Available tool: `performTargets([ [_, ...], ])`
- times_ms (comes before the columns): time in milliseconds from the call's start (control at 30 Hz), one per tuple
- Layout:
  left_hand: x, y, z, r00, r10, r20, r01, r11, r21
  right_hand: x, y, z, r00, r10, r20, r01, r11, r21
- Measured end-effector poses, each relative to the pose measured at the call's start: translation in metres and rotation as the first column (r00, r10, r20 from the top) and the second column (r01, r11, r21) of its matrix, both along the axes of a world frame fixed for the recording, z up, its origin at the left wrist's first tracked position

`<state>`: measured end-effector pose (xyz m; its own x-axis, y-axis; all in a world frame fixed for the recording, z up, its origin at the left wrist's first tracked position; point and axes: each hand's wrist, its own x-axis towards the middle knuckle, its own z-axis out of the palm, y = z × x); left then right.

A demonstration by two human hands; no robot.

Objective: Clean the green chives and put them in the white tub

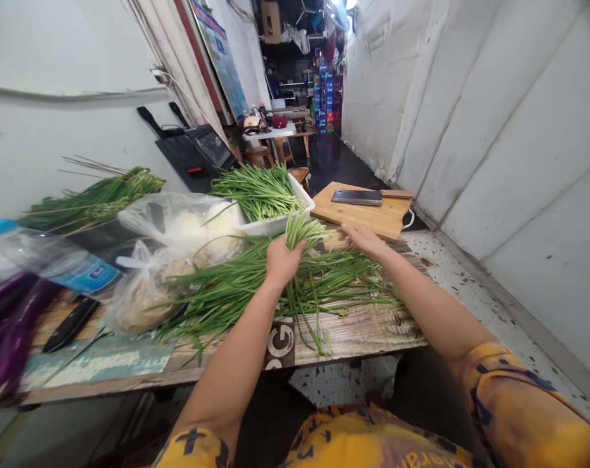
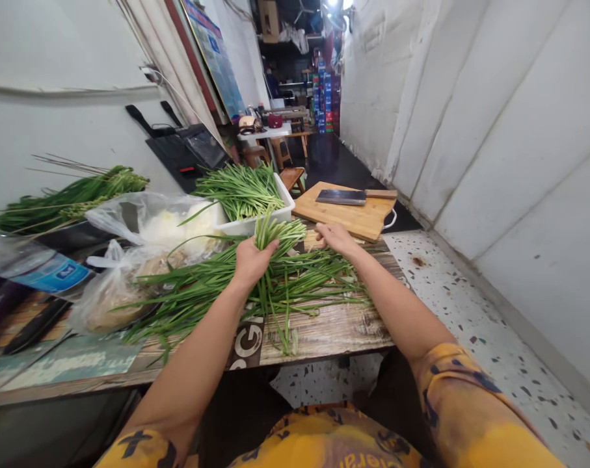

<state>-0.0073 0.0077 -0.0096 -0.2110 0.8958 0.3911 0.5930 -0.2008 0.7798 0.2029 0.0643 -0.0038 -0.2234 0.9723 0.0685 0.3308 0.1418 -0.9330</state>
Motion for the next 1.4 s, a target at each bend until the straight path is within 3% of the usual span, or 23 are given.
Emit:
performTargets([
  [67, 0.001, -0.001, 0.001, 1.0, 0.009, -0.007, -0.009, 1.0, 0.006, -0.006, -0.005, 0.0, 0.989, 0.141, -0.043, -0.138, 0.988, 0.068],
  [133, 0.001, -0.001, 0.002, 1.0, 0.005, -0.004, -0.005, 1.0, 0.009, -0.012, -0.006, -0.002, 0.983, 0.176, -0.046, -0.168, 0.975, 0.143],
  [233, -0.002, 0.0, 0.001, 0.999, 0.04, 0.024, -0.04, 0.999, 0.009, -0.012, 0.002, -0.008, 0.994, -0.065, 0.083, 0.046, 0.976, 0.211],
  [300, -0.004, 0.001, 0.001, 0.994, 0.094, 0.053, -0.095, 0.995, 0.015, -0.009, 0.012, -0.014, 0.945, -0.172, 0.277, 0.09, 0.954, 0.285],
  [433, -0.006, 0.001, 0.003, 0.982, 0.158, 0.103, -0.164, 0.985, 0.051, -0.019, 0.03, -0.026, 0.791, -0.215, 0.573, -0.123, 0.861, 0.493],
  [567, -0.007, -0.002, 0.005, 0.982, 0.145, 0.121, -0.155, 0.984, 0.085, -0.041, 0.044, -0.024, 0.717, -0.172, 0.675, -0.272, 0.823, 0.499],
  [633, -0.008, -0.002, 0.006, 0.985, 0.136, 0.11, -0.147, 0.985, 0.091, -0.043, 0.043, -0.015, 0.723, -0.122, 0.68, -0.344, 0.79, 0.507],
  [767, -0.007, -0.002, 0.005, 0.991, 0.12, 0.052, -0.125, 0.987, 0.101, -0.027, 0.016, 0.001, 0.893, 0.084, 0.442, -0.349, 0.75, 0.562],
  [867, -0.004, -0.002, 0.003, 1.0, -0.026, -0.016, 0.027, 0.997, 0.071, -0.015, -0.012, 0.004, 0.963, 0.193, 0.189, -0.263, 0.824, 0.501],
  [1000, 0.0, -0.002, 0.002, 0.99, -0.128, -0.05, 0.13, 0.991, 0.018, -0.012, -0.027, 0.0, 0.99, 0.138, 0.042, -0.143, 0.909, 0.39],
  [1100, 0.001, -0.002, 0.003, 0.993, -0.107, -0.051, 0.108, 0.994, 0.022, -0.018, -0.026, -0.002, 0.981, 0.195, 0.011, -0.184, 0.903, 0.388],
  [1200, 0.003, -0.004, 0.004, 0.994, -0.114, -0.005, 0.114, 0.992, 0.057, -0.028, -0.025, -0.006, 0.966, 0.154, -0.208, -0.102, 0.965, 0.242],
  [1300, 0.007, -0.006, 0.004, 0.99, -0.133, 0.042, 0.13, 0.988, 0.084, -0.038, -0.021, -0.012, 0.836, -0.005, -0.548, -0.037, 0.997, -0.065],
  [1400, 0.009, -0.008, 0.005, 0.992, -0.114, 0.047, 0.11, 0.991, 0.075, -0.036, -0.012, -0.015, 0.717, -0.137, -0.683, 0.016, 0.984, -0.18],
])
